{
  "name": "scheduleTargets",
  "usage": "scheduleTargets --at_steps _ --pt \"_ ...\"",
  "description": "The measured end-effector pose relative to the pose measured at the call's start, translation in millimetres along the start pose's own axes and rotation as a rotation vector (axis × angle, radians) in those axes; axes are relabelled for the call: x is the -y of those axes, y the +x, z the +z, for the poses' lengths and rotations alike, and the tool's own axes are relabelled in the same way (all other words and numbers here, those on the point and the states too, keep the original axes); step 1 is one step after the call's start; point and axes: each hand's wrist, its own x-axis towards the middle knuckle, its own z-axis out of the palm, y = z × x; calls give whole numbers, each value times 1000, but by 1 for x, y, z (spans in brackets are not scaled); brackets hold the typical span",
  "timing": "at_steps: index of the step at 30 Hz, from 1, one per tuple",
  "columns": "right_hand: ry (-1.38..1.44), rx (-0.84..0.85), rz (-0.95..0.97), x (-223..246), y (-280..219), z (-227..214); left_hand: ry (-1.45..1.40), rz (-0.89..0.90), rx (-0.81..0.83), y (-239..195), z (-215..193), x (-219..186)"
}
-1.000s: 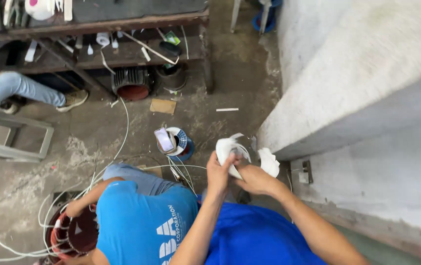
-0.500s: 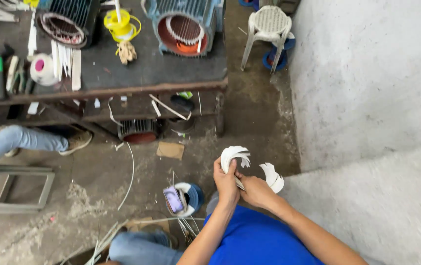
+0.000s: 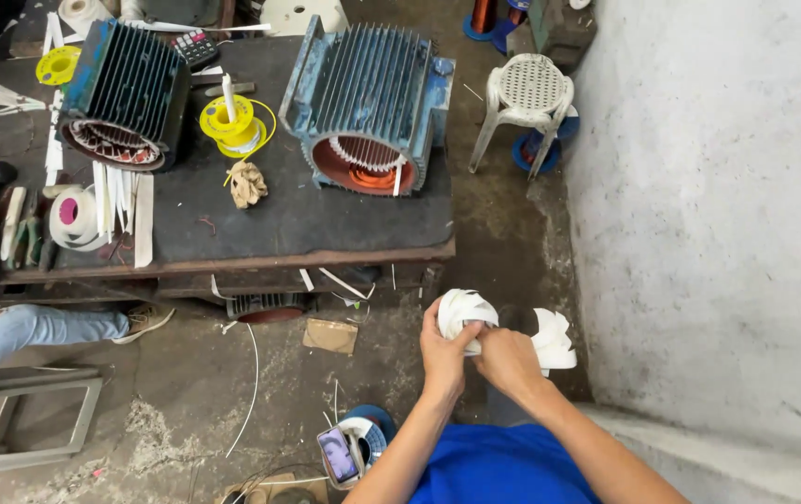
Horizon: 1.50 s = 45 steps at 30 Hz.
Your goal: The person walks to a workbench and sits on a low stool. They repeatedly tear off short lengths of white insulation tape by hand and place them on the table next to a disassembled motor. Another person works on the motor windings in the background.
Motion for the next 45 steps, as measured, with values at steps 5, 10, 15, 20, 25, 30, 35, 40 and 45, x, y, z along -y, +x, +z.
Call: scheduleTargets --at_steps 5,10,15,20,25,30,35,40,45 --pt "-29 16 -149 -31 51 -16 -65 23 -112 53 42 3" --pt "-128 82 -320 -49 113 -84 -133 122 -248 116 94 19" --pt "5 178 -471 -140 217 -53 -220 244 -503 183 181 22" --pt "-11 405 -653 -227 288 -125 -32 291 -497 214 276 13" --pt "-233 740 -647 -221 346 -230 -158 346 -369 257 319 1" --pt "-102 382 -621 -247 410 -206 -181 464 -528 325 331 2" --pt "-69 322 -589 -247 487 -250 -562 234 -525 403 349 1" --pt "-276 272 -574 -266 575 -283 -897 -97 -425 484 370 23" --pt "-308 450 -597 -258 632 -315 -1058 -167 -380 549 380 37"
